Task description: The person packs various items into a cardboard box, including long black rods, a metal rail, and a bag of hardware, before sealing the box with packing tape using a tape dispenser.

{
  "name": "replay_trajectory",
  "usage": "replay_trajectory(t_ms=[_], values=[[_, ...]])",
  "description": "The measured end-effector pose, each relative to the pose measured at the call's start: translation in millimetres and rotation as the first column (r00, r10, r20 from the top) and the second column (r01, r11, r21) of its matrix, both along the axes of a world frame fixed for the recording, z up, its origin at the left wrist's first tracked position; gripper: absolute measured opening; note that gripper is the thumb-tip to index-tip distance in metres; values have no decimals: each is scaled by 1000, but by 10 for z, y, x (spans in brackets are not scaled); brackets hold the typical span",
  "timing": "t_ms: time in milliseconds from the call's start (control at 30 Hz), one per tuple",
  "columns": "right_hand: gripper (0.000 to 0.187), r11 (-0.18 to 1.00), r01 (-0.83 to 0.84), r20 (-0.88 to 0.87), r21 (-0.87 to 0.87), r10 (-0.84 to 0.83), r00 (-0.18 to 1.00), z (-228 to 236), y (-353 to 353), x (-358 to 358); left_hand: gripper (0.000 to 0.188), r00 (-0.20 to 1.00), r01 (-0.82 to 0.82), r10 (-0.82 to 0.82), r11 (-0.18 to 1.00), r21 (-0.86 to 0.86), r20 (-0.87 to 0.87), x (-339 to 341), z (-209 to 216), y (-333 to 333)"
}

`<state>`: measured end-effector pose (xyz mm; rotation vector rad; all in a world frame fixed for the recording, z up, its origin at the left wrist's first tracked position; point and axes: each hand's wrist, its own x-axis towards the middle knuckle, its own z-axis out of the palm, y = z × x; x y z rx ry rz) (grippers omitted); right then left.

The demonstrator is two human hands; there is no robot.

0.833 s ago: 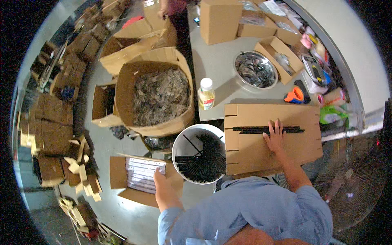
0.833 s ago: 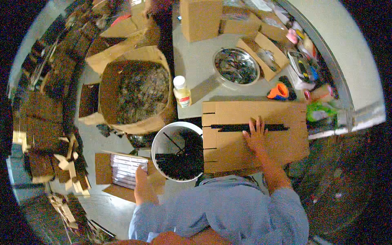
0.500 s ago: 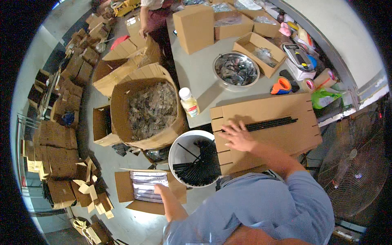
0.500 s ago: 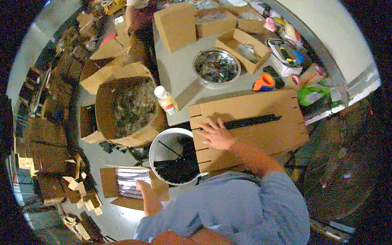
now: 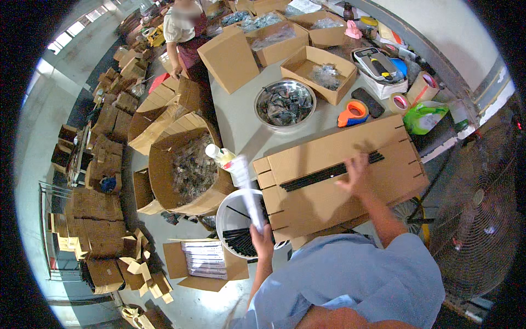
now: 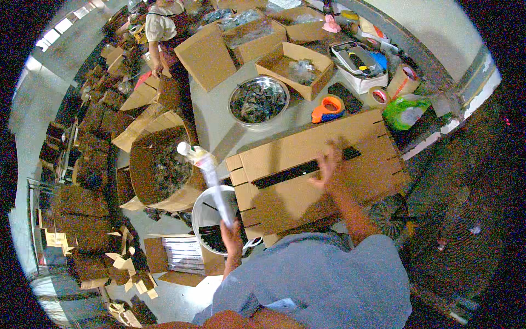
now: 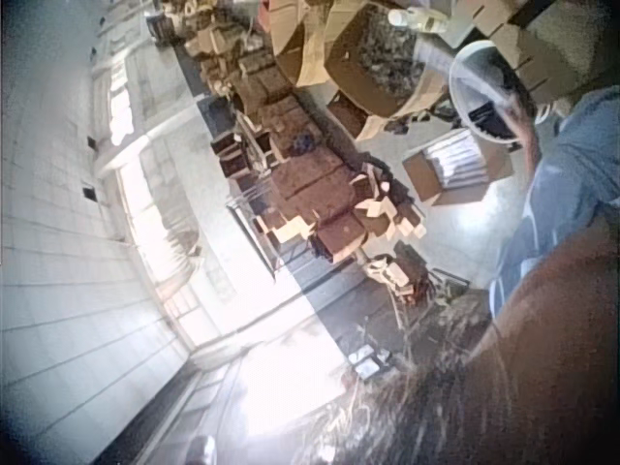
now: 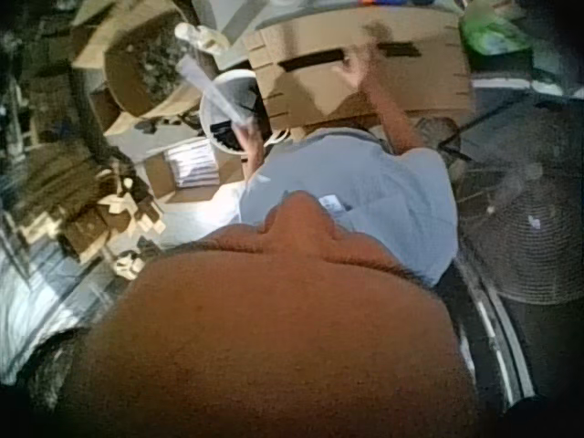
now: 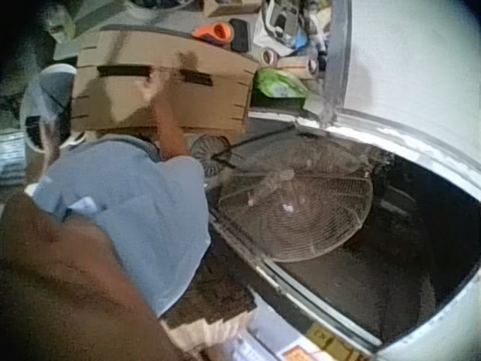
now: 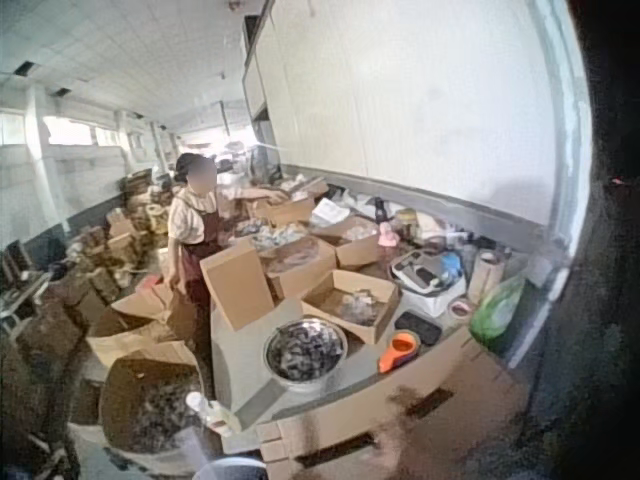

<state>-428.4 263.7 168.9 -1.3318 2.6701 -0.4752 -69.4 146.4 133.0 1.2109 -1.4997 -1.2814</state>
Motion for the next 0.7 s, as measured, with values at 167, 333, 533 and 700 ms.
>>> replay_trajectory(t_ms=[167, 333, 533, 700], values=[[98, 973, 196, 72, 125, -206, 976, -15, 537, -861, 41, 656, 643, -261, 686, -342, 708, -1098, 373, -456], [87, 996, 27, 43, 84, -31, 999, -354, 504, -1027, 50, 268, 756, -262, 653, -33, 927, -1612, 297, -722], [67, 974, -71, 85, -215, 92, 992, -7, 182, -1042, 50, 373, 720, -335, 693, -43, 865, -1448, 117, -855], [35, 805, -382, -20, -454, 420, 908, 184, -1126, -1040, 59, 449, 714, -380, 697, -69, 808, -1590, 264, -919]])
